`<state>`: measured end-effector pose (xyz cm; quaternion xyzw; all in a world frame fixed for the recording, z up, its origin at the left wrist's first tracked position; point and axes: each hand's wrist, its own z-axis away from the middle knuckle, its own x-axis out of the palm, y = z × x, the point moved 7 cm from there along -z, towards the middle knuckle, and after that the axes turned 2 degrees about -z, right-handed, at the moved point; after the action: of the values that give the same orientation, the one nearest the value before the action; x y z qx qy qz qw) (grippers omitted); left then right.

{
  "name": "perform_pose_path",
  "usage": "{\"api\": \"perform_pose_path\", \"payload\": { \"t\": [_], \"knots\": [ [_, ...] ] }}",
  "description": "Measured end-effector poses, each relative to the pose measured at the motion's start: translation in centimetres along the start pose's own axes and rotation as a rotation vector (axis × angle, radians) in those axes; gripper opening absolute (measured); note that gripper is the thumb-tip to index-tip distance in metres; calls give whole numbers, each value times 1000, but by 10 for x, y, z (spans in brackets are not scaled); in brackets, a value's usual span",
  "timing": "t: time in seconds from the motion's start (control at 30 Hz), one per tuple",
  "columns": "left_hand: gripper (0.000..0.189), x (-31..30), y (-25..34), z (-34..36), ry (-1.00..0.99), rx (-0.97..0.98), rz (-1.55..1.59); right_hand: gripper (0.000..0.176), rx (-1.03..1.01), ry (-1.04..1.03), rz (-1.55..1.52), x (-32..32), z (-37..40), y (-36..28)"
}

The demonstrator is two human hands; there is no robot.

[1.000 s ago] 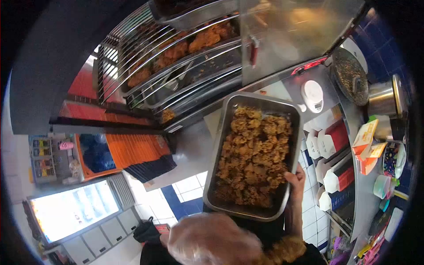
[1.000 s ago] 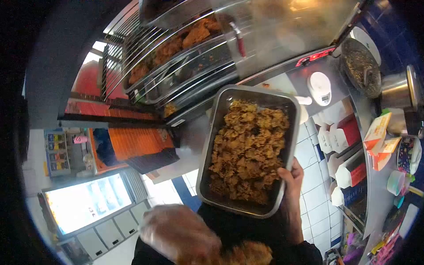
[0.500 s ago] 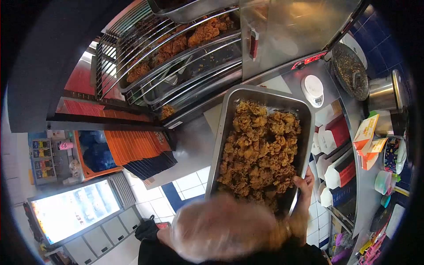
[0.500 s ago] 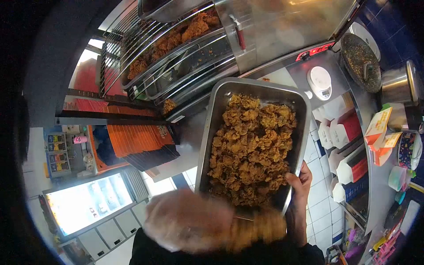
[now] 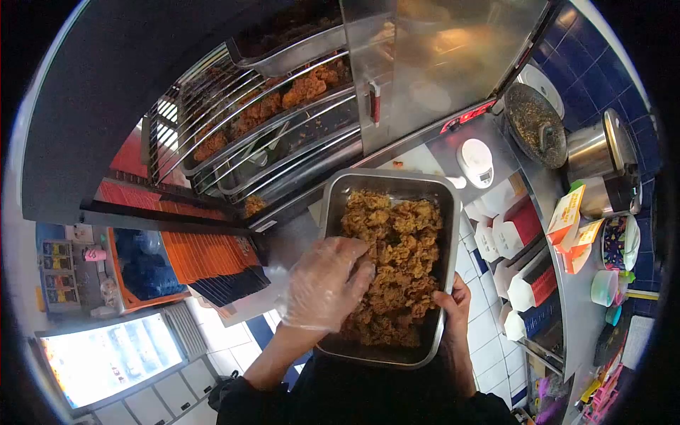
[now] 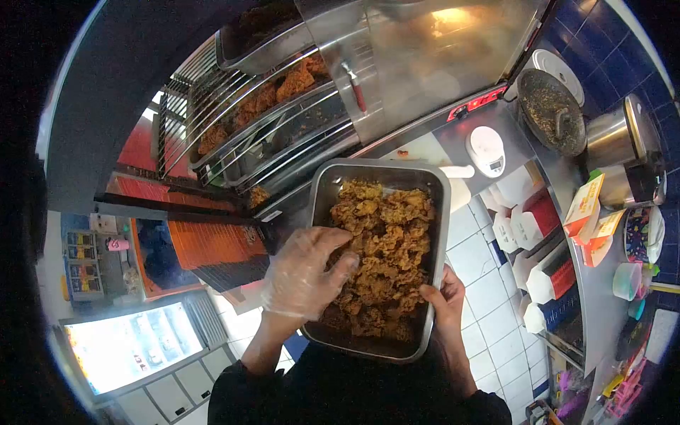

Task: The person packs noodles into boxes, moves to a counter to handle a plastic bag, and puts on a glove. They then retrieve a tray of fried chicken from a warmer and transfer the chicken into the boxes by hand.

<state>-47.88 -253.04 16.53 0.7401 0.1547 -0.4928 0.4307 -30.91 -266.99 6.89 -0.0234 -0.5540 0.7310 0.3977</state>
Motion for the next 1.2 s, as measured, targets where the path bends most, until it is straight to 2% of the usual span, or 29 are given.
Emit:
{"api": "perform_pose_path", "payload": {
  "t": [0.13,0.2,0.23,0.3,0.37,0.43,0.5,0.63,0.7,0.83,0.9,0.97,1.1,1.17,1.2],
  "knots": [
    [30,12,-3,2,-129,-55,-21,13,15,-34,20,-4,1,7],
    [35,20,-8,3,-270,-105,56,13,8,-37,21,-7,0,9],
    [35,21,-9,2,-270,-102,57,14,7,-42,25,-8,0,12],
    [38,14,-3,-1,-147,46,-44,18,-15,-47,16,-9,1,14],
    [37,12,4,-4,-154,59,-26,21,-21,-53,127,-9,1,11],
    [36,13,5,-3,-161,69,-12,22,-13,-63,105,-5,1,10],
    [30,19,6,3,-95,180,2,24,-2,-74,81,-5,-2,11],
    [27,30,-1,6,-82,173,150,25,-21,-79,88,-10,-4,19],
    [23,15,0,5,26,148,272,26,4,-69,86,-11,-5,20],
    [23,3,-4,2,38,98,274,27,14,-86,81,-8,-5,20],
    [16,-4,7,-9,17,232,71,27,16,-90,97,-7,-6,19],
    [16,-7,14,-26,31,229,110,28,-39,-127,126,-3,-7,15],
    [14,17,10,-61,94,190,166,29,-5,-158,169,1,-5,16],
    [17,27,16,-68,129,233,101,29,3,-175,169,11,-3,10],
    [19,41,17,-74,-8,205,7,28,13,-182,168,13,-2,7]
  ]
}}
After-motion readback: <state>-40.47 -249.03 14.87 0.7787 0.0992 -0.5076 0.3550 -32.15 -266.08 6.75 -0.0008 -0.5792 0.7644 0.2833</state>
